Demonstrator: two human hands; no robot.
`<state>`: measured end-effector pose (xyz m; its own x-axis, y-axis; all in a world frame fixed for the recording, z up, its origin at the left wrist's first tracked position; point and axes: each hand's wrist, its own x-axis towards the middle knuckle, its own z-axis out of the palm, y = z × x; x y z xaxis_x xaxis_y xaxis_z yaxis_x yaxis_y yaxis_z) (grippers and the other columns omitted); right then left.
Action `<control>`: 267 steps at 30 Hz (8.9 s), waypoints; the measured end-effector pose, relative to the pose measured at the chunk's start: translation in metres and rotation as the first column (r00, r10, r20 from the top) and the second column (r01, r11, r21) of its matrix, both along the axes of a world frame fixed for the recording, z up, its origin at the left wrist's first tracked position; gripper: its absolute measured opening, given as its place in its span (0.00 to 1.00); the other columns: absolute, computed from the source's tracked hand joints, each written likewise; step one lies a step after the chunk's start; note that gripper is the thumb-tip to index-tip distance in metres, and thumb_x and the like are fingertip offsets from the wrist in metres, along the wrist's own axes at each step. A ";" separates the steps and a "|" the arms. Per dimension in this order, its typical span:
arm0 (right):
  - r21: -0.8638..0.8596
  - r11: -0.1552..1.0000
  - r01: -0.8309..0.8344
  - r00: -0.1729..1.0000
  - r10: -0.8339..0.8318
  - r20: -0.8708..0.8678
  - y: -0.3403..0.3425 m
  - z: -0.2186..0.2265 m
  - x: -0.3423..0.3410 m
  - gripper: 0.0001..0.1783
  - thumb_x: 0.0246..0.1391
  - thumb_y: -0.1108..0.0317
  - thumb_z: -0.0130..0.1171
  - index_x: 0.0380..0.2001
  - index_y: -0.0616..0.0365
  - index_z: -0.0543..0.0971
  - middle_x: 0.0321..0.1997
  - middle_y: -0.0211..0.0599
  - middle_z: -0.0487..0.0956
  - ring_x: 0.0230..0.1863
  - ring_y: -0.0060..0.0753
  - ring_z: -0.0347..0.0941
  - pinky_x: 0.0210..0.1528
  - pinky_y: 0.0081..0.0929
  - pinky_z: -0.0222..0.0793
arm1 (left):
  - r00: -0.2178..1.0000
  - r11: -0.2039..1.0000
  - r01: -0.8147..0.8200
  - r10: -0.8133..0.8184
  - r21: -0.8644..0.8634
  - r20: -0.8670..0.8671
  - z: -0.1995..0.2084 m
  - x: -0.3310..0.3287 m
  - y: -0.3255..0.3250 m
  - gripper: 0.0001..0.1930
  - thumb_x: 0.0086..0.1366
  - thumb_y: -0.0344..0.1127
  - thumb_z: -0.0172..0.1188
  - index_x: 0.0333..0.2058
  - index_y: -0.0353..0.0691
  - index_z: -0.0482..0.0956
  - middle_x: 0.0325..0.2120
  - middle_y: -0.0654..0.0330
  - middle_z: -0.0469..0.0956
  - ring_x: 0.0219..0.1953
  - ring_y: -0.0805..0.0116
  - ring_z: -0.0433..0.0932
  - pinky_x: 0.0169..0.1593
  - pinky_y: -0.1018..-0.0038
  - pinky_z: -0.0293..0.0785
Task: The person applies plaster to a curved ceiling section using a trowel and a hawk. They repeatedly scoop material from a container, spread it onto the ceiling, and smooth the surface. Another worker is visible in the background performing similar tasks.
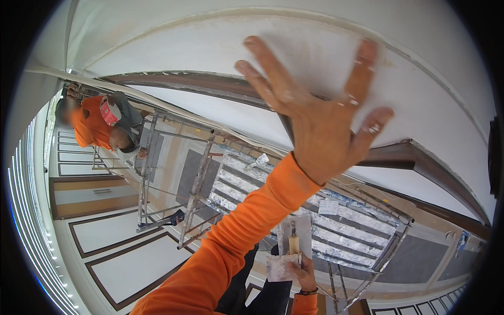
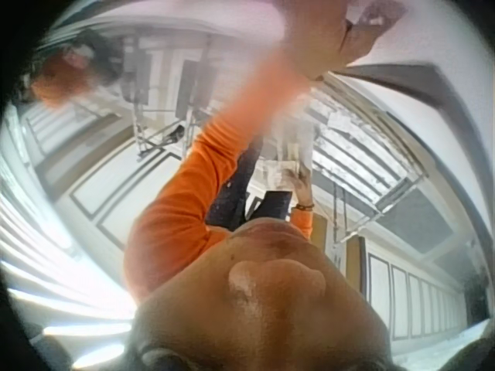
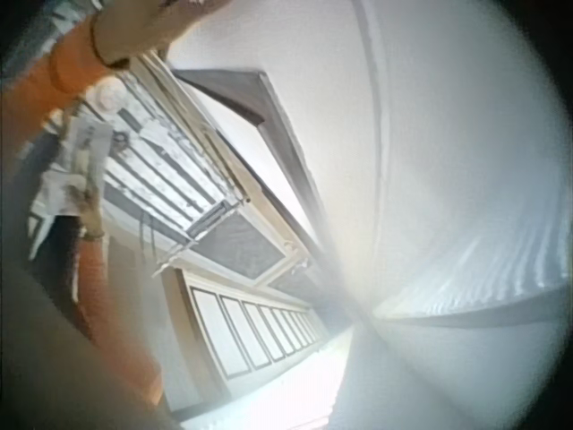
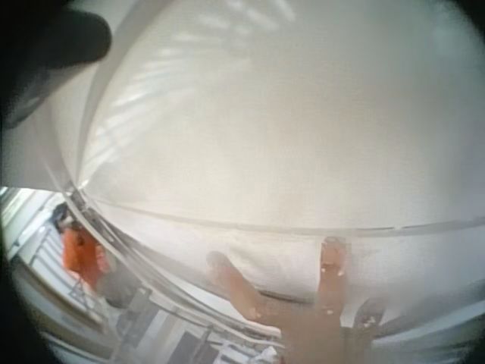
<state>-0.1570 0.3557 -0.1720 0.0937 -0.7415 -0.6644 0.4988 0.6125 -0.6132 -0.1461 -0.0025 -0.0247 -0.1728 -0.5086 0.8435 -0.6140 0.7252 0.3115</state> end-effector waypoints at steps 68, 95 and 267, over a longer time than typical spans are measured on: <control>0.036 0.998 -0.055 0.997 0.057 -0.061 0.006 -0.005 0.013 0.16 0.52 0.72 0.63 0.43 0.67 0.75 0.32 0.29 0.78 0.32 0.19 0.71 0.37 0.19 0.67 | 0.922 0.917 -0.386 0.387 -0.098 -0.015 0.016 0.119 -0.068 0.35 0.75 0.54 0.28 0.71 0.35 0.40 0.69 0.35 0.31 0.70 0.36 0.19 0.64 0.37 0.21; 0.062 0.990 -0.123 0.984 0.130 -0.119 -0.010 0.004 0.057 0.16 0.52 0.64 0.65 0.37 0.66 0.80 0.30 0.31 0.81 0.31 0.22 0.76 0.35 0.21 0.70 | 0.860 0.945 -0.281 0.324 0.164 -0.394 0.029 0.229 -0.123 0.35 0.75 0.54 0.30 0.70 0.35 0.39 0.67 0.29 0.26 0.71 0.39 0.20 0.70 0.53 0.25; -0.082 0.897 0.434 0.836 -0.368 0.407 -0.027 -0.046 0.047 0.39 0.45 0.61 0.64 0.57 0.78 0.69 0.57 0.56 0.74 0.57 0.43 0.73 0.61 0.35 0.64 | 0.968 -0.581 0.149 -0.081 0.800 -0.239 -0.201 0.175 0.194 0.22 0.67 0.48 0.61 0.48 0.35 0.74 0.37 0.64 0.76 0.40 0.77 0.73 0.42 0.77 0.72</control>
<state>-0.1100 0.3284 -0.2178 -0.0213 -0.8624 -0.5057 0.8883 0.2157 -0.4054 0.0291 0.1920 -0.2257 -0.4151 -0.3731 -0.8297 -0.5497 -0.6239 0.5555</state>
